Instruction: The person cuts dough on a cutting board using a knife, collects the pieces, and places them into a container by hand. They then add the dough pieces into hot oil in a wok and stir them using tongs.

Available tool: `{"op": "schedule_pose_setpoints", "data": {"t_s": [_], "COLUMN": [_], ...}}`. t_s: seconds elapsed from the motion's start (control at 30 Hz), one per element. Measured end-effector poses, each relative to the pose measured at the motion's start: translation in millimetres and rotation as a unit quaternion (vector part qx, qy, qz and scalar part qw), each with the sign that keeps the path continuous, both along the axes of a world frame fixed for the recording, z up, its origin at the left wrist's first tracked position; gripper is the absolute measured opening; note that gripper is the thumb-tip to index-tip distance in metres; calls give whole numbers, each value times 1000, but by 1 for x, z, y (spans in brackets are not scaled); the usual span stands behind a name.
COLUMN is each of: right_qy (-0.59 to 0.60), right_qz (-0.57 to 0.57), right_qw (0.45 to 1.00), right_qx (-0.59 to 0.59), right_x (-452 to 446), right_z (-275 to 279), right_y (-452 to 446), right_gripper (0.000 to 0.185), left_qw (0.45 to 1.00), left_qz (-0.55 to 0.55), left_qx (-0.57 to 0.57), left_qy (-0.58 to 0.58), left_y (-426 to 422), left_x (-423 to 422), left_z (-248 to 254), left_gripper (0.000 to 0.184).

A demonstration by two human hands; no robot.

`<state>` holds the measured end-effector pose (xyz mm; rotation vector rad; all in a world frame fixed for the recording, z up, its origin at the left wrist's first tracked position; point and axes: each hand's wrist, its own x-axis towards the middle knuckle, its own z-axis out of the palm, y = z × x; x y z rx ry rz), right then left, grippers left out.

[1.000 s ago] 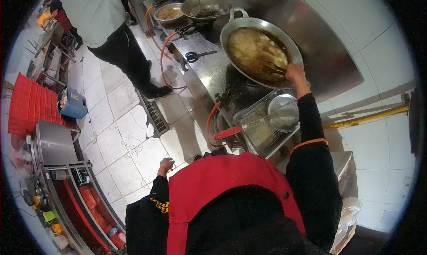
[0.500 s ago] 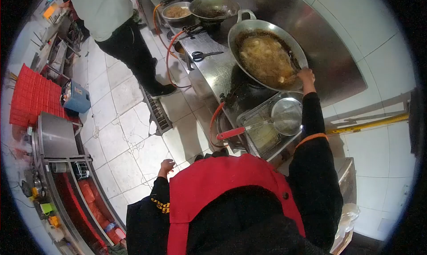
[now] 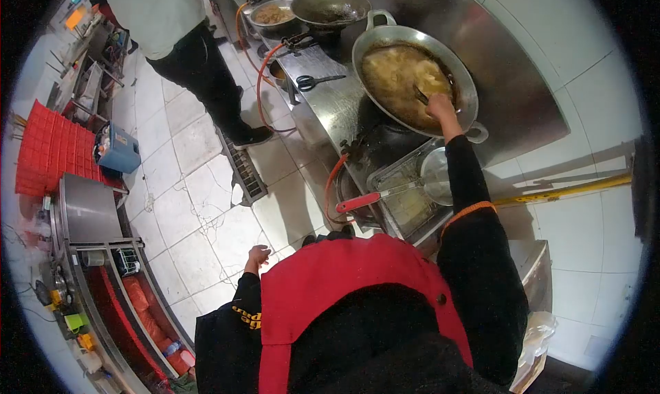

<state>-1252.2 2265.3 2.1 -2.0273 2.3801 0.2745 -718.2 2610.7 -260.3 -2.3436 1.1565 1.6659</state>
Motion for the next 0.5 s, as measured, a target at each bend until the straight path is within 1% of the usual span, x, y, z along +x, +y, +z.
{"op": "schedule_pose_setpoints", "data": {"t_s": [0.07,0.1,0.17,0.2,0.23,0.27,0.3,0.37,0.4,0.47,0.5], "right_qy": [-73,-72,-42,-40,-85,-129,-128,-49,-48,-80,-80], "right_qz": [-10,-13,86,83,58,33,32,64,64,93,93], "right_qw": [997,997,995,996,994,989,990,997,997,992,992], "right_qx": [27,26,3,2,30,57,56,2,2,-31,-31], "right_x": [12,9,5,3,0,-1,4,16,20,26,31], "right_z": [23,21,22,24,27,33,44,64,69,73,70], "right_y": [12,12,15,17,18,19,26,43,48,54,53], "right_gripper": [30,30,32,32,32,33,33,35,35,48,48], "left_qw": [1000,1000,999,999,999,999,996,996,996,996,995], "left_qz": [-13,-25,-36,-43,-45,-17,12,18,25,26,28], "left_qx": [-2,-5,-10,-14,-15,-37,-59,-62,-64,-64,-63], "left_qy": [-3,-6,0,5,6,36,66,64,61,65,68], "left_y": [-4,-7,-12,-14,-17,-18,-20,-24,-26,-28,-29], "left_x": [0,0,2,3,4,6,6,3,2,1,0], "left_z": [0,0,-4,-7,-11,-22,-25,-25,-24,-24,-24], "left_gripper": [40,40,39,39,39,39,39,38,37,38,38]}}
